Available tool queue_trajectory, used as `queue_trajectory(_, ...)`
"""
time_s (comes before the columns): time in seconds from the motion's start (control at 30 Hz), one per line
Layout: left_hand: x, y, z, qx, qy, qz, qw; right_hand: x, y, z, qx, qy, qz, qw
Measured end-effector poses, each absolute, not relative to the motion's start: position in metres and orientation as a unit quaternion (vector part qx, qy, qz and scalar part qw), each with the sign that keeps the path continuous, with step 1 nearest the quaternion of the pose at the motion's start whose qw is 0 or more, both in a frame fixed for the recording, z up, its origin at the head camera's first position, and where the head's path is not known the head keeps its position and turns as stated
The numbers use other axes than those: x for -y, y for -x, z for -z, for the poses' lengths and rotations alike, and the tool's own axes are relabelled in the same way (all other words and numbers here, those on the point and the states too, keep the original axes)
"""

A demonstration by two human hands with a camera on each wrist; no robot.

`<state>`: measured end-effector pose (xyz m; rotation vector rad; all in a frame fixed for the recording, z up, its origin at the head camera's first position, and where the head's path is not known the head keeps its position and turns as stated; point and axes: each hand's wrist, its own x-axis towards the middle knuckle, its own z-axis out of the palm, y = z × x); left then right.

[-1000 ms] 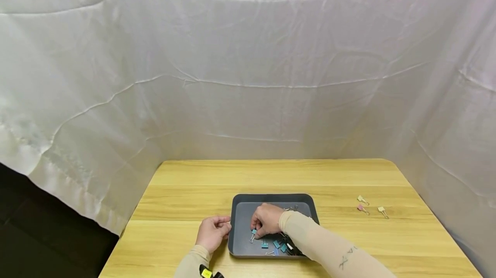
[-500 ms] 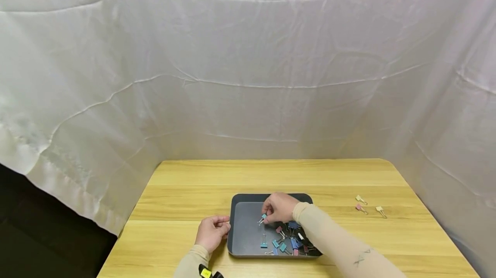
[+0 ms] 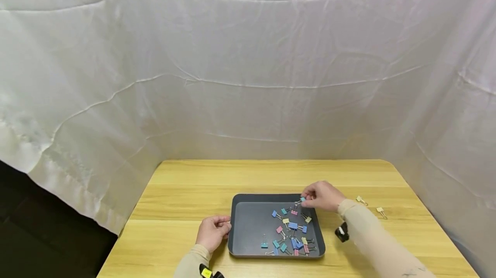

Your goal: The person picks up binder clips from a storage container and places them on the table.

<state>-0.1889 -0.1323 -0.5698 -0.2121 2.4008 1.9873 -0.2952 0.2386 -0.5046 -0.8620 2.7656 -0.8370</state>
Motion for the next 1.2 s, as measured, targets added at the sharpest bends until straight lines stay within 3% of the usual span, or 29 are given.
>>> queue_trajectory(0.63,0.129,0.19,0.568,-0.769,0.063,-0.636,0.008,-0.41,0.246,0.542,-0.961,0.125,0.24,0.051)
queue_trajectory(0.87,0.128,0.187,0.565,-0.768,0.063,-0.637,0.003,-0.433,0.234,0.551,-0.967,0.102,0.225,0.062)
queue_trajectory(1.2,0.13,0.189,0.567,-0.767,0.063,-0.639,0.003,-0.431,0.231,0.552,-0.973,0.085,0.209,0.052)
